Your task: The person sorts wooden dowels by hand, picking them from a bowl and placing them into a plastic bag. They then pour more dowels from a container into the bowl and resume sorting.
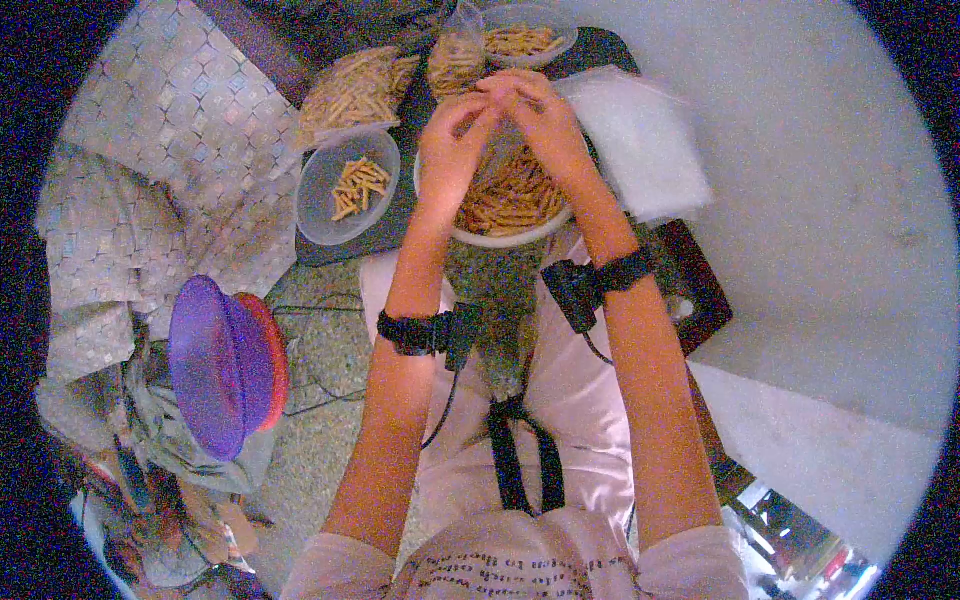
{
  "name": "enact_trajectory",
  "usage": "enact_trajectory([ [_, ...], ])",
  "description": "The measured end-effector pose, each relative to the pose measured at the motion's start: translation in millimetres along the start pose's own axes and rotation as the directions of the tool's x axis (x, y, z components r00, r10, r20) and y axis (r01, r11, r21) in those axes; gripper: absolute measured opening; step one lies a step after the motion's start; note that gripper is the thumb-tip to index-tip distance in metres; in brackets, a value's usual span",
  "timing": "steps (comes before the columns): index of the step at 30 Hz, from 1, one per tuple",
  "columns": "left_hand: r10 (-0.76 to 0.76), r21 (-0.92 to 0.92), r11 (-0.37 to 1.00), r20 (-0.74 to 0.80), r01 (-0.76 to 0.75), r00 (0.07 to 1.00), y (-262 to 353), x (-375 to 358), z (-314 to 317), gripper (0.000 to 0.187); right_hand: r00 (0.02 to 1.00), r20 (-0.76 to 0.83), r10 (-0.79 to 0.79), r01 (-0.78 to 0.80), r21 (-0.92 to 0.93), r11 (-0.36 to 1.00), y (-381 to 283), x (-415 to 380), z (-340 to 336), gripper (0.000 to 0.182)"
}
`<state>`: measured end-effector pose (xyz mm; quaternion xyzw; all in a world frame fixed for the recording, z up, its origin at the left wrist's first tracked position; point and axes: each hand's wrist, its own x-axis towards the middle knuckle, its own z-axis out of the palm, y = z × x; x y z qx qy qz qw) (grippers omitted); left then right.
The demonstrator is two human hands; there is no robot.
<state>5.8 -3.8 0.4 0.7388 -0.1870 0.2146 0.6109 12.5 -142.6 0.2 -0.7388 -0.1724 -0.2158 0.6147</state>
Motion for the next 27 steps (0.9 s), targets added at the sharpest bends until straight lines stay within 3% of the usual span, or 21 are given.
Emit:
enact_trajectory([
  [3,-0.077,-0.013,0.997,-0.068,0.076,0.995,-1,3,-3,0.021,0.994,-0.029,0.104,-0.102,0.073,0.992,-4,-1,-1,0.024],
  [5,-0.105,-0.022,0.994,-0.075,0.104,0.992,-3,4,-5,0.02,0.99,0.002,0.141,-0.14,0.124,0.982,1,-1,1,0.024],
  [8,-0.161,-0.151,0.98,-0.209,0.13,0.965,-7,4,-3,0.02,0.976,0.115,0.187,-0.204,0.166,0.965,3,-3,5,0.024],
  [11,-0.262,-0.248,0.946,-0.196,0.21,0.945,13,3,-9,0.019,0.953,0.298,0.055,-0.062,0.015,0.998,5,-5,9,0.026],
  [14,-0.27,-0.209,0.954,-0.295,0.214,0.917,-1,3,-13,0.017,0.899,0.415,0.139,-0.103,-0.107,0.989,3,-7,10,0.023],
  [17,-0.066,-0.069,0.997,-0.653,0.028,0.754,-13,2,-18,0.017,0.943,0.297,0.149,-0.087,-0.212,0.973,6,-13,15,0.025],
  [20,-0.414,-0.492,0.868,-0.649,0.063,0.638,5,-5,-25,0.021,0.943,0.333,0.008,0.224,-0.652,0.724,20,-21,18,0.028],
  [23,-0.3,-0.392,0.92,-0.69,0.008,0.659,13,-3,-26,0.027,0.836,0.489,0.249,0.184,-0.677,0.712,19,-31,23,0.029],
  [26,-0.243,-0.371,0.923,-0.766,-0.099,0.595,11,2,-21,0.028,0.82,0.499,0.279,0.15,-0.659,0.737,13,-31,23,0.027],
  [27,-0.245,-0.375,0.923,-0.74,-0.082,0.626,12,1,-22,0.029,0.829,0.483,0.281,0.155,-0.681,0.715,13,-30,24,0.028],
])
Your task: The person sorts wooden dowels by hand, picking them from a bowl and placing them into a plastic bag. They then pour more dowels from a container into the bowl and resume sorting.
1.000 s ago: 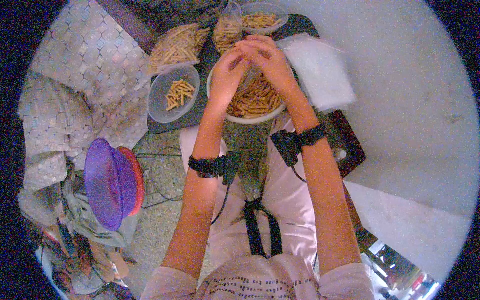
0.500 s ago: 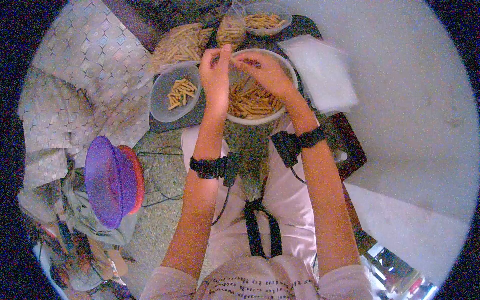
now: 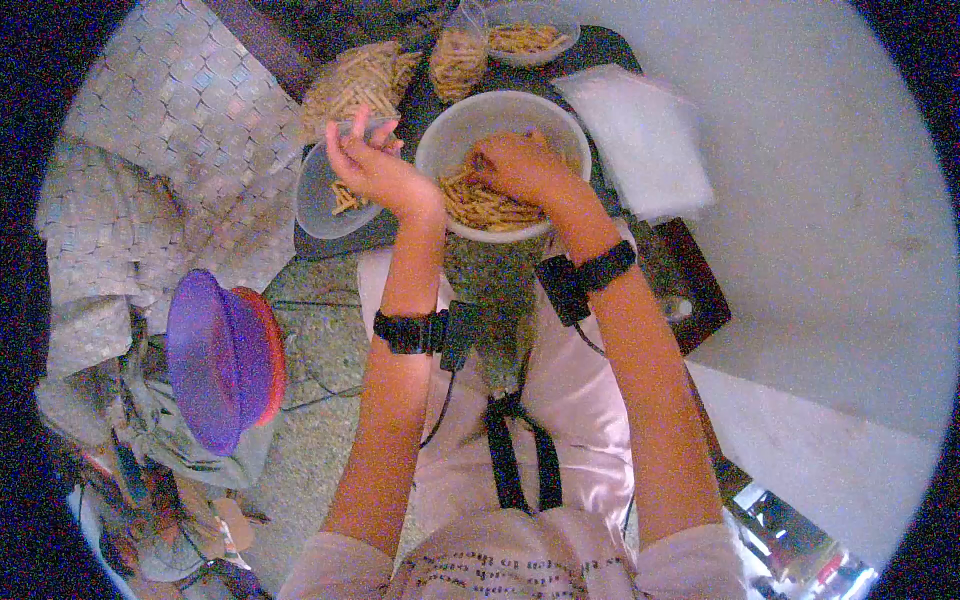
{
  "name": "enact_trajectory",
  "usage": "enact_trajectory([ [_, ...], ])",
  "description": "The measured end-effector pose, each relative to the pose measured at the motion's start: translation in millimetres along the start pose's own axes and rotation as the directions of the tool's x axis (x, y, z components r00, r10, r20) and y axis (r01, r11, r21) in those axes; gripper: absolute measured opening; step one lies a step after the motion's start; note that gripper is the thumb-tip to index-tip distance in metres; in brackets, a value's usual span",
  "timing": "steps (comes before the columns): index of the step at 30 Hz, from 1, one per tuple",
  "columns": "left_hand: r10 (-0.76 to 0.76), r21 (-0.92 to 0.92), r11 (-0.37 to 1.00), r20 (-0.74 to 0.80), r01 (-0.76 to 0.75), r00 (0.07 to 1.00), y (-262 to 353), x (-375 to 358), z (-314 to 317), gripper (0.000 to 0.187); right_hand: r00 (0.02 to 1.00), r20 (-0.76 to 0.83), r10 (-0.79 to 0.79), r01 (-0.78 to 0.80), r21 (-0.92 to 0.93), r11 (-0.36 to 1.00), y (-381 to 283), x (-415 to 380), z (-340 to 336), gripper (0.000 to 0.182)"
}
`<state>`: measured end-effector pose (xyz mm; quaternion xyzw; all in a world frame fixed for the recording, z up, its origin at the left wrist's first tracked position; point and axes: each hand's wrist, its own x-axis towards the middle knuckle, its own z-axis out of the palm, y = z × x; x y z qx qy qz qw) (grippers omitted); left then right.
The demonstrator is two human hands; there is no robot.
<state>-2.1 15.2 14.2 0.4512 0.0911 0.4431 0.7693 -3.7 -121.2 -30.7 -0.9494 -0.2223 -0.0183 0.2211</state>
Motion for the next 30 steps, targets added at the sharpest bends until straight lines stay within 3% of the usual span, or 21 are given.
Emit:
enact_trajectory([
  [2,-0.027,0.021,0.999,0.075,0.026,0.997,3,-1,-1,0.029,0.999,-0.029,0.025,-0.027,-0.059,0.998,1,6,-2,0.03],
  [5,-0.213,0.164,0.973,0.349,0.164,0.913,-3,-2,-3,0.03,0.978,-0.205,0.043,0.021,0.303,0.953,6,8,-11,0.031],
  [8,-0.085,0.216,0.975,0.572,-0.049,0.816,-20,-4,3,0.022,0.947,-0.314,0.06,0.106,0.484,0.869,7,10,-17,0.028],
  [12,-0.178,0.261,0.965,0.685,-0.01,0.707,-21,-11,9,0.016,0.875,-0.463,0.141,0.131,0.508,0.851,6,9,-24,0.024],
  [15,-0.047,0.284,0.93,0.723,-0.235,0.689,-10,-14,12,0.016,0.851,-0.504,0.147,0.154,0.508,0.848,12,11,-21,0.024],
  [18,0.041,0.253,0.908,0.739,-0.333,0.673,-14,-8,11,0.016,0.838,-0.529,0.134,0.166,0.481,0.861,13,11,-21,0.026],
  [20,0.015,0.278,0.909,0.723,-0.311,0.69,-12,-10,10,0.015,0.822,-0.557,0.117,0.176,0.444,0.878,13,11,-22,0.025],
  [24,0.041,0.248,0.92,0.709,-0.304,0.704,-10,-11,12,0.013,0.82,-0.518,0.243,0.13,0.582,0.802,2,7,-31,0.021],
  [27,-0.088,0.257,0.959,0.666,-0.117,0.741,-20,-8,11,0.018,0.802,-0.55,0.233,0.147,0.56,0.815,0,6,-35,0.018],
  [30,-0.234,0.244,0.966,0.677,0.088,0.697,-18,-10,10,0.025,0.779,-0.584,0.227,0.175,0.551,0.816,-4,6,-38,0.017],
])
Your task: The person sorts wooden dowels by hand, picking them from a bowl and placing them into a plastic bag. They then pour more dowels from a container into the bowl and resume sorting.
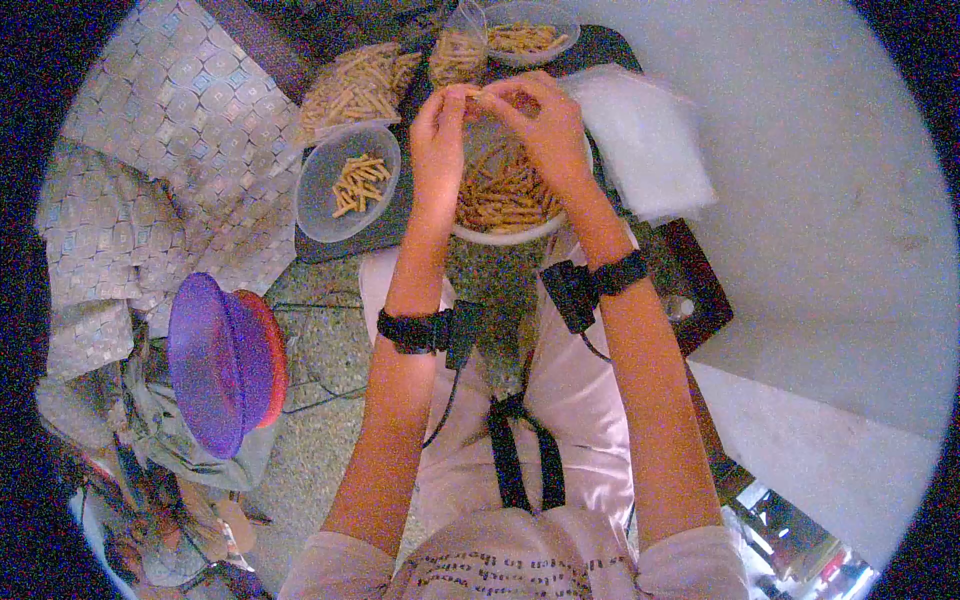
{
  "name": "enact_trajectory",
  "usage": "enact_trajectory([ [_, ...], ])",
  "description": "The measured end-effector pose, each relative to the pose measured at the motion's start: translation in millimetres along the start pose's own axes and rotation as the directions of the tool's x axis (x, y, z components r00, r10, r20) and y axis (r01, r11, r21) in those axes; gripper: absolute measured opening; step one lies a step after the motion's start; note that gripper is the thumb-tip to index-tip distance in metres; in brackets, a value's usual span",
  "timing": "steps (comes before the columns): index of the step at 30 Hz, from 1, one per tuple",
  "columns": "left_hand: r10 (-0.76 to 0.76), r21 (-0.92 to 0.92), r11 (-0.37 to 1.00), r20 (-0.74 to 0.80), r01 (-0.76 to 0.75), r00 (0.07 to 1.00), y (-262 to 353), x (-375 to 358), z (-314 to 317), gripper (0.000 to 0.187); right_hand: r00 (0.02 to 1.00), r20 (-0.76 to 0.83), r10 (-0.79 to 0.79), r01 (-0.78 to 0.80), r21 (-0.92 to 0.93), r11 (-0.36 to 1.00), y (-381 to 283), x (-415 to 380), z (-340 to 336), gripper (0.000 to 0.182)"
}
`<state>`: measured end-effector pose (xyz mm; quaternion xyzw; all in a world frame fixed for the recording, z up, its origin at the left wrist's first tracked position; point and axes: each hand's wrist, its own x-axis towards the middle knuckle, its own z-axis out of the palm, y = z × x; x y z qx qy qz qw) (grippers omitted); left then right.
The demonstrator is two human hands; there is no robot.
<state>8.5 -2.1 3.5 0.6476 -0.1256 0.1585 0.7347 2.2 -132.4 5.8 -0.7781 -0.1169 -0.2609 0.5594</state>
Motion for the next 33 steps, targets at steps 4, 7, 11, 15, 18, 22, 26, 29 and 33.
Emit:
enact_trajectory([
  [4,-0.072,0.013,0.997,0.031,0.072,0.997,6,-2,0,0.026,0.999,-0.022,-0.041,0.043,0.06,0.997,-1,1,-1,0.016],
  [7,-0.117,-0.011,0.993,0.027,0.117,0.993,7,-2,0,0.025,0.999,0.006,-0.034,0.033,0.049,0.998,-3,1,0,0.016],
  [11,-0.08,-0.024,0.996,0.055,0.081,0.995,6,-2,-1,0.024,0.994,0.091,0.065,-0.077,0.131,0.988,-5,-1,1,0.017],
  [15,-0.005,0.078,0.997,0.103,-0.003,0.995,2,-2,1,0.02,0.983,0.144,0.112,-0.13,0.123,0.984,7,-1,2,0.019],
  [18,-0.042,0.035,0.999,0.011,0.042,0.999,4,-4,0,0.019,0.971,0.233,0.057,-0.095,0.157,0.983,11,-1,4,0.02],
  [22,-0.117,-0.243,0.969,-0.333,0.035,0.936,-1,4,-15,0.017,0.962,0.262,0.077,-0.097,0.063,0.993,16,-3,8,0.018],
  [26,-0.04,-0.333,0.93,-0.51,-0.154,0.86,3,-2,-19,0.017,0.934,0.338,-0.113,0.226,-0.317,0.921,27,-12,14,0.021],
  [29,-0.011,-0.209,0.965,-0.639,-0.16,0.769,7,-5,-23,0.02,0.83,0.558,0.023,0.363,-0.57,0.737,29,-29,17,0.027],
  [33,0.051,-0.128,0.973,-0.697,-0.194,0.715,1,-3,-21,0.035,0.82,0.571,0.048,0.332,-0.542,0.772,28,-24,16,0.028],
])
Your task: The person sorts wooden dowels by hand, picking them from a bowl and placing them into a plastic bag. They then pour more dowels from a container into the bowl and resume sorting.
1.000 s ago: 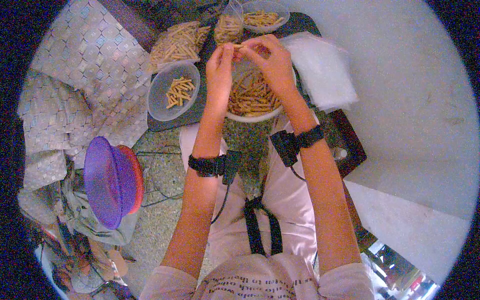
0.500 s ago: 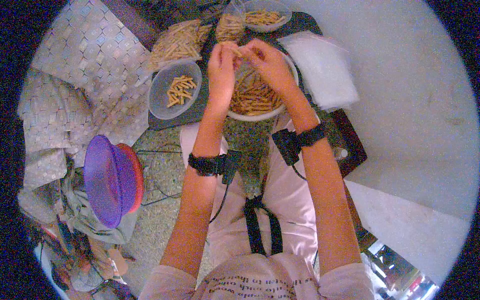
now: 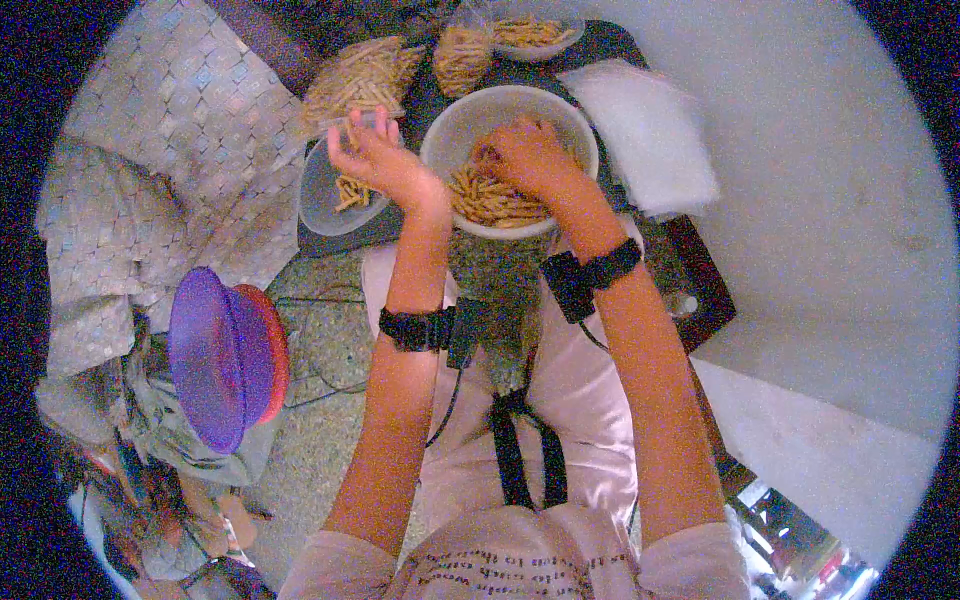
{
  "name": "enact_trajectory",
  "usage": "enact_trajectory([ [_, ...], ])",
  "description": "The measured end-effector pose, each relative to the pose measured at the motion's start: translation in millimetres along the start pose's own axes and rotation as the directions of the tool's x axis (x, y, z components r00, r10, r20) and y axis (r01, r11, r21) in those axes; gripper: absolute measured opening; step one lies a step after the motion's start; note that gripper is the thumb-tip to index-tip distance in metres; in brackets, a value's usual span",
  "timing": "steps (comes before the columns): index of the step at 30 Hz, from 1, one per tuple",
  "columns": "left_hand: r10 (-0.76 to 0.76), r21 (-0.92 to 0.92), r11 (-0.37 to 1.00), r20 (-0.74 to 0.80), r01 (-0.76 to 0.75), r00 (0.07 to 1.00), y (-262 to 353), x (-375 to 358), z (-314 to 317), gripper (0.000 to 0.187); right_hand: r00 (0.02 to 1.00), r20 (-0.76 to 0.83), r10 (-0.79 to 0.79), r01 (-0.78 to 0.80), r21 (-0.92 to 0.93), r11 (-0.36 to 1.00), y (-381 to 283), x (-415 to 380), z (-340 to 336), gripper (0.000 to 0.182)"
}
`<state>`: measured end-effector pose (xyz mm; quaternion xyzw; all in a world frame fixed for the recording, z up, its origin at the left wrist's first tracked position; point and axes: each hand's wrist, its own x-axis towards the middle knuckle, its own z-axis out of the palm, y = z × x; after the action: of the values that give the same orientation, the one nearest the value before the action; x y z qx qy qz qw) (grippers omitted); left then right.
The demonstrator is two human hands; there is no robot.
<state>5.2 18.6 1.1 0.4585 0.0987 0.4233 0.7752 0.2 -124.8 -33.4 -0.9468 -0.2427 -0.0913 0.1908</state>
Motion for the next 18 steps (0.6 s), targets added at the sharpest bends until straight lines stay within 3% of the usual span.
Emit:
enact_trajectory([
  [2,0.005,-0.017,1.0,0.038,-0.004,0.999,-1,-2,0,0.042,0.997,-0.062,0.054,-0.057,-0.049,0.997,2,2,0,0.028],
  [5,0.023,-0.009,1.0,0.064,-0.022,0.998,-3,-1,-4,0.046,0.973,-0.138,0.186,-0.129,0.346,0.929,-6,6,-19,0.026],
  [7,0.022,-0.001,1.0,0.018,-0.022,1.0,1,-2,0,0.043,0.95,-0.225,0.216,-0.084,0.482,0.872,-2,8,-23,0.023],
  [10,-0.128,0.086,0.991,0.331,0.105,0.935,-2,2,2,0.033,0.906,-0.289,0.309,-0.022,0.698,0.716,-2,9,-30,0.019],
  [11,-0.094,0.15,0.988,0.438,0.03,0.894,-3,-1,4,0.03,0.891,-0.295,0.346,0.001,0.763,0.646,-4,9,-33,0.019],
  [13,-0.052,0.245,0.96,0.639,-0.138,0.768,2,-13,14,0.025,0.87,-0.337,0.359,0.037,0.772,0.635,1,11,-32,0.02],
  [16,-0.133,0.301,0.942,0.737,-0.145,0.662,4,-19,17,0.022,0.855,-0.352,0.38,0.042,0.778,0.626,7,12,-32,0.021],
  [18,-0.104,0.252,0.959,0.733,-0.127,0.672,-4,-17,17,0.02,0.851,-0.359,0.383,0.064,0.795,0.603,6,12,-33,0.021],
])
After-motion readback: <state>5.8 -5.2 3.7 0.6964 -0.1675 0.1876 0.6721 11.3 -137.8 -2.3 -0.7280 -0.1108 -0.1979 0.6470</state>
